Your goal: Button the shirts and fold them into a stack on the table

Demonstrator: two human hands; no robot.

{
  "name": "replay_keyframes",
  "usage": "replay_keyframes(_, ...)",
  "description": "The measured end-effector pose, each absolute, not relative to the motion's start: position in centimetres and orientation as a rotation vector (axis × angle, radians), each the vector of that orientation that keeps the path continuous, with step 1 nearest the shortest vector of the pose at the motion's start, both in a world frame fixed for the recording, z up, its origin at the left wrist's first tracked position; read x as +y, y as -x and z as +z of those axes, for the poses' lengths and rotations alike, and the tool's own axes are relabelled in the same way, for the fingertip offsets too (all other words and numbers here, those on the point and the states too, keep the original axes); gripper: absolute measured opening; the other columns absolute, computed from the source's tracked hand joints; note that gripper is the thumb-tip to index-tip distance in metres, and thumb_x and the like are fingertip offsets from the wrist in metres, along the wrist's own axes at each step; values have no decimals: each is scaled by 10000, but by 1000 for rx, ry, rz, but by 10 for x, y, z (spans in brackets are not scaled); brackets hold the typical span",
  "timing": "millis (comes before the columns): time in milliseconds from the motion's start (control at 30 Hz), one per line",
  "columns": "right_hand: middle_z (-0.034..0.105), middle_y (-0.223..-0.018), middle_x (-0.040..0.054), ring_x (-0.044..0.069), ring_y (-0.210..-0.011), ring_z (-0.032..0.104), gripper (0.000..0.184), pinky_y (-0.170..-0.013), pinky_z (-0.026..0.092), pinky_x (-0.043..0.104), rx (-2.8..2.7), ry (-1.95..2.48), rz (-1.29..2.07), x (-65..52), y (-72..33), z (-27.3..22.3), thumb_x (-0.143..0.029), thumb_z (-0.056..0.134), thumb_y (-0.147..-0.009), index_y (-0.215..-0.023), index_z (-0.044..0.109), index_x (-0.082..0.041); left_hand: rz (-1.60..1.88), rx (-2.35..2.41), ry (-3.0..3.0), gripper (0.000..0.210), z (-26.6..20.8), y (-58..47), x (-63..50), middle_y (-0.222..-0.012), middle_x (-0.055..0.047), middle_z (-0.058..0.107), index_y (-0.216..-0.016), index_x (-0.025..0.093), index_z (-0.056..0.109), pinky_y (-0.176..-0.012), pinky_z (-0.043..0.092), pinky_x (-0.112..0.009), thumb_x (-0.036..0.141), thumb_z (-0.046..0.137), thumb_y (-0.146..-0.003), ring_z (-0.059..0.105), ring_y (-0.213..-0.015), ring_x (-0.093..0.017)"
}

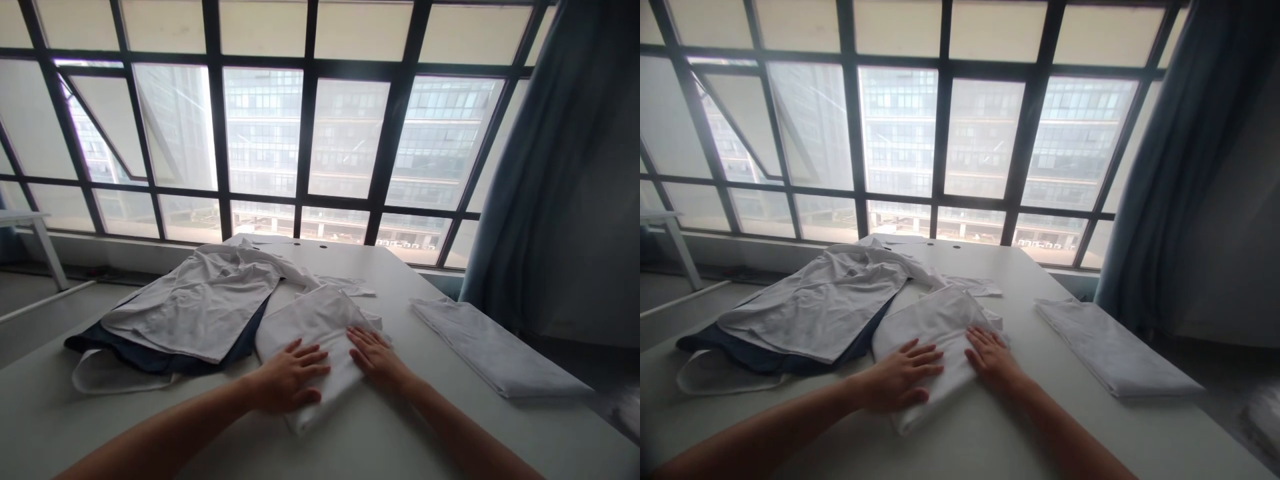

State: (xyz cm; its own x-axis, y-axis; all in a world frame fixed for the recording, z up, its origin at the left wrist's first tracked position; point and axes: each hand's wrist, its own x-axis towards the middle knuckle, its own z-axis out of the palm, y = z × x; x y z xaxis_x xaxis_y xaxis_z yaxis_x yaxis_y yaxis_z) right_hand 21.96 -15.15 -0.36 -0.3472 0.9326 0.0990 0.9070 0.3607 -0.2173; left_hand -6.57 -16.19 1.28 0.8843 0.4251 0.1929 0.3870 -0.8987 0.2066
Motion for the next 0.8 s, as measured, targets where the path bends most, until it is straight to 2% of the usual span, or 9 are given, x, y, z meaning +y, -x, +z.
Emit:
replay_keyframes(100, 281, -1590, 71, 231, -1484, 205, 626, -1200, 136, 501, -2339, 1816, 155, -141, -236, -8, -520, 228, -1002, -1515, 359, -185, 338, 639, -2873, 549, 14, 69, -159, -1548, -60, 375, -1452, 290, 454, -1210, 110, -471, 560, 350, -987, 277, -1459, -246)
replay_keyframes(233, 272, -1591, 71, 237, -1486, 195, 608, -1193, 120, 525, -2265, 1925, 96, -140, -240, -9, -513, 222, -1005, -1515, 360, -211, 342, 703, -2849, 565, 15, 71, -153, -1544, -58, 382, -1441, 285, 472, -1209, 139, -460, 584, 372, -972, 298, -1451, -244)
replay_keyframes(367, 290, -1583, 72, 246, -1480, 215, 602, -1186, 139, 542, -2250, 1940, 90, -139, -238, -12, -513, 235, -1001, -1507, 377, -221, 318, 1071, -2766, 622, 12, 86, -134, -1560, -77, 351, -1458, 266, 448, -1185, 191, -519, 627, 337, -963, 289, -1453, -275)
replay_keyframes(533, 386, -1542, 94, 269, -1457, 283, 532, -1172, 179, 567, -2177, 1904, -7, -138, -231, -18, -446, 342, -978, -1433, 490, -211, 375, 1480, -2656, 702, 0, 111, -108, -1556, -129, 350, -1467, 224, 441, -1161, 207, -562, 671, 276, -952, 259, -1457, -326)
replay_keyframes(700, 486, -1477, 92, 269, -1398, 395, 457, -1179, 202, 554, -2205, 1696, -57, -146, -219, -17, -272, 393, -928, -1339, 582, -214, 310, 1566, -2600, 725, -3, 119, -102, -1573, -116, 321, -1477, 239, 423, -1150, 196, -579, 693, 226, -946, 229, -1462, -348)
replay_keyframes(800, 510, -1457, 89, 255, -1376, 428, 446, -1183, 228, 526, -2296, 1570, -24, -155, -204, -10, -230, 366, -929, -1300, 613, -216, 264, 1577, -2554, 728, 1, 119, -102, -1585, -116, 293, -1484, 235, 405, -1143, 175, -610, 692, 231, -945, 228, -1459, -363)
